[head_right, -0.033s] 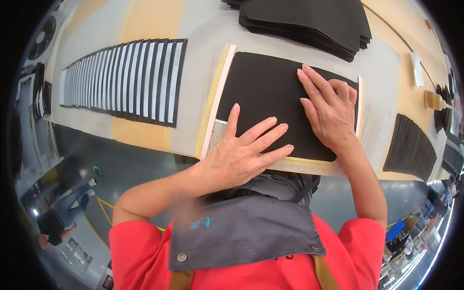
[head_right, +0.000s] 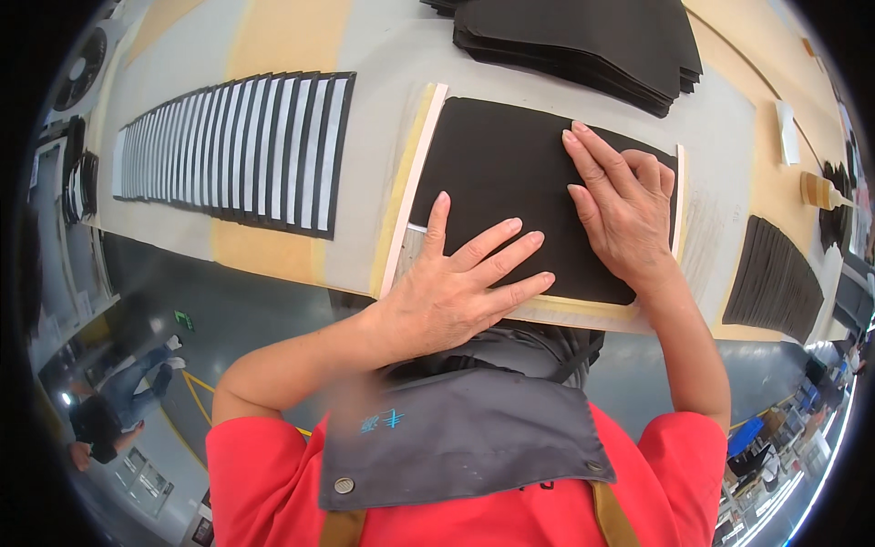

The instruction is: The person repeatedly picks up a black rectangular sheet and a white ribbed sheet from stacks on a table. They place the black sheet onto a wooden jig, smooth it down with both hands, and then place the white ribbed sheet on top. The person then removes the combined sheets and places them into a finished stack, repeating this assembly process continuously.

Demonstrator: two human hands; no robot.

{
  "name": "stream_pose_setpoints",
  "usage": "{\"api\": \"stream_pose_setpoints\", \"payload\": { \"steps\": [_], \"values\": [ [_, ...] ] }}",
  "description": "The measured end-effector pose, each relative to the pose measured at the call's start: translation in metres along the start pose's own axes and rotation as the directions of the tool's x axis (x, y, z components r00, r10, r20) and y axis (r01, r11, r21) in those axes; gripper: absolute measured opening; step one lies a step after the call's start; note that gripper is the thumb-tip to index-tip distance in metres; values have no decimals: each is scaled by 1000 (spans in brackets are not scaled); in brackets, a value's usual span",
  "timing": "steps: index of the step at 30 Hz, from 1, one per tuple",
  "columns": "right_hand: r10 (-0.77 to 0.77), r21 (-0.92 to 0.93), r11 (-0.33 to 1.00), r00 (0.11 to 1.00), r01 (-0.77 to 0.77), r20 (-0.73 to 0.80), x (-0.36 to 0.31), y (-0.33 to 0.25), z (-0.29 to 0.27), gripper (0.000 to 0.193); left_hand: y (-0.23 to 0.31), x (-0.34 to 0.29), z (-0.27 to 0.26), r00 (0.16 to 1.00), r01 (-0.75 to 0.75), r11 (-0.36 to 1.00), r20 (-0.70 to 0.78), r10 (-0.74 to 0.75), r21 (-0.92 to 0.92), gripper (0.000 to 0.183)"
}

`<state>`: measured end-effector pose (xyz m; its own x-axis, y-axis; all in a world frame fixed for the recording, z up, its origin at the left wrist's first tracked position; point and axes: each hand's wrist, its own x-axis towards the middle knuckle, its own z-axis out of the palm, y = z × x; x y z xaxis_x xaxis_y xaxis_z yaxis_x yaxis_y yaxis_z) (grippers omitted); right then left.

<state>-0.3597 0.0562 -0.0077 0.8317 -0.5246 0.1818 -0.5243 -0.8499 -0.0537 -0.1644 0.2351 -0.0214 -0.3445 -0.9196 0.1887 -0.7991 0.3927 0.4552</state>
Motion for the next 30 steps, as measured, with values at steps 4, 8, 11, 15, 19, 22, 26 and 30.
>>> {"api": "stream_pose_setpoints", "payload": {
  "steps": [4,8,11,15,19,22,26,30],
  "values": [
    [-3,23,1000,1000,3,-7,1,-1,0,51,-3,-3,6,1000,4,999,-15,-4,41,44],
    [-10,26,1000,999,11,-34,0,0,1,52,-4,-3,3,1000,0,997,10,-1,73,44],
    [-27,-5,1000,999,26,-47,-2,2,-1,55,-2,4,-8,999,-11,998,46,9,56,47],
    [-215,175,964,975,202,59,-11,-9,-16,64,25,4,-13,993,-49,997,105,54,-56,65],
    [-364,302,906,911,297,196,-19,-20,-18,87,36,-9,5,965,-75,997,252,67,20,72],
    [-280,137,957,935,255,217,2,20,6,94,34,-7,5,968,-137,989,218,122,55,71],
    [-177,68,981,983,181,-56,35,0,-52,96,40,-8,-19,981,-73,994,172,85,-78,59],
    [-135,42,989,988,139,-75,30,-25,-31,98,29,-39,-21,974,-121,992,-196,116,-15,40]
  ]
}}
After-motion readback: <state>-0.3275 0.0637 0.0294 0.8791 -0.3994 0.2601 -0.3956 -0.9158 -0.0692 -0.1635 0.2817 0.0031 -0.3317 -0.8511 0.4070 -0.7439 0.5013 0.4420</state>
